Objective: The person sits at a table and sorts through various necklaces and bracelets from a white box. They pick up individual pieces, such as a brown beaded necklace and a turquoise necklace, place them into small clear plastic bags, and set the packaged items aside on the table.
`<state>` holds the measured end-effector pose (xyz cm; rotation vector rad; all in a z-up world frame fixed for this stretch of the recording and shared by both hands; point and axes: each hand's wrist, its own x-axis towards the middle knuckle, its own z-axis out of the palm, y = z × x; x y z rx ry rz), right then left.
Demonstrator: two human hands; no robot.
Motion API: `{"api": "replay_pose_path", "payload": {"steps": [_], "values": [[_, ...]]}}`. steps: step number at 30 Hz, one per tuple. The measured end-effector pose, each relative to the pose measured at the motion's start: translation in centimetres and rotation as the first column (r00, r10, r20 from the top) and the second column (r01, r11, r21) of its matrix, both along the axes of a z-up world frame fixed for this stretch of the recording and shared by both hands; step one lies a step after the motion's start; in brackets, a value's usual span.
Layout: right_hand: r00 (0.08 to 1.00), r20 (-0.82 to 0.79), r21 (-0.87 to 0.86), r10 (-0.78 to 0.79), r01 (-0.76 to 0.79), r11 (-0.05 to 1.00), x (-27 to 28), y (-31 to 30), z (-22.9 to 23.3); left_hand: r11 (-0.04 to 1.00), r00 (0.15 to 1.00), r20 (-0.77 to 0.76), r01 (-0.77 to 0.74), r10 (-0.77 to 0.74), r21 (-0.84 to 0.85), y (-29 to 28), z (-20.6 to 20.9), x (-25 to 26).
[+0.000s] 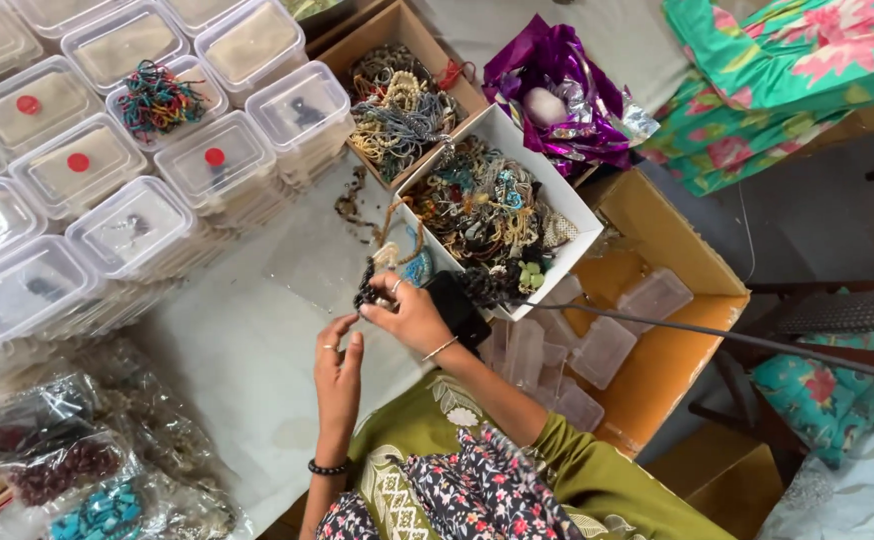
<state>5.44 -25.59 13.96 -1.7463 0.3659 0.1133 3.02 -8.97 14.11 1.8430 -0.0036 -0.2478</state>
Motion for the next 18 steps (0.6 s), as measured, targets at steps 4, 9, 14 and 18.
{"api": "replay_pose_path", "payload": {"steps": [4, 9, 14, 18], "values": [[0.993, -0.028, 0.178, 0.114, -0.107, 0.978, -0.7, 1.4, 0.9, 0.949, 0.965, -0.261, -0.059, -0.025, -0.309, -0.1, -1.3, -0.5], [0.996, -0.036, 0.037, 0.079, -0.078, 0.996, -0.3, 0.9, 3.9, 0.959, 0.955, -0.294, -0.125, 0.046, -0.255, 0.5, -1.3, -0.6], [0.998, 0.051, 0.054, -0.023, 0.021, 0.998, -0.6, -2.2, 2.2, 0.932, 0.961, -0.277, -0.096, -0.005, -0.350, 0.7, -0.9, -0.6], [0.992, 0.048, -0.055, -0.118, 0.121, 0.991, 0.0, -5.1, 4.2, 0.873, 0.972, -0.220, -0.037, -0.082, -0.487, 0.6, 1.1, -0.2]]}}
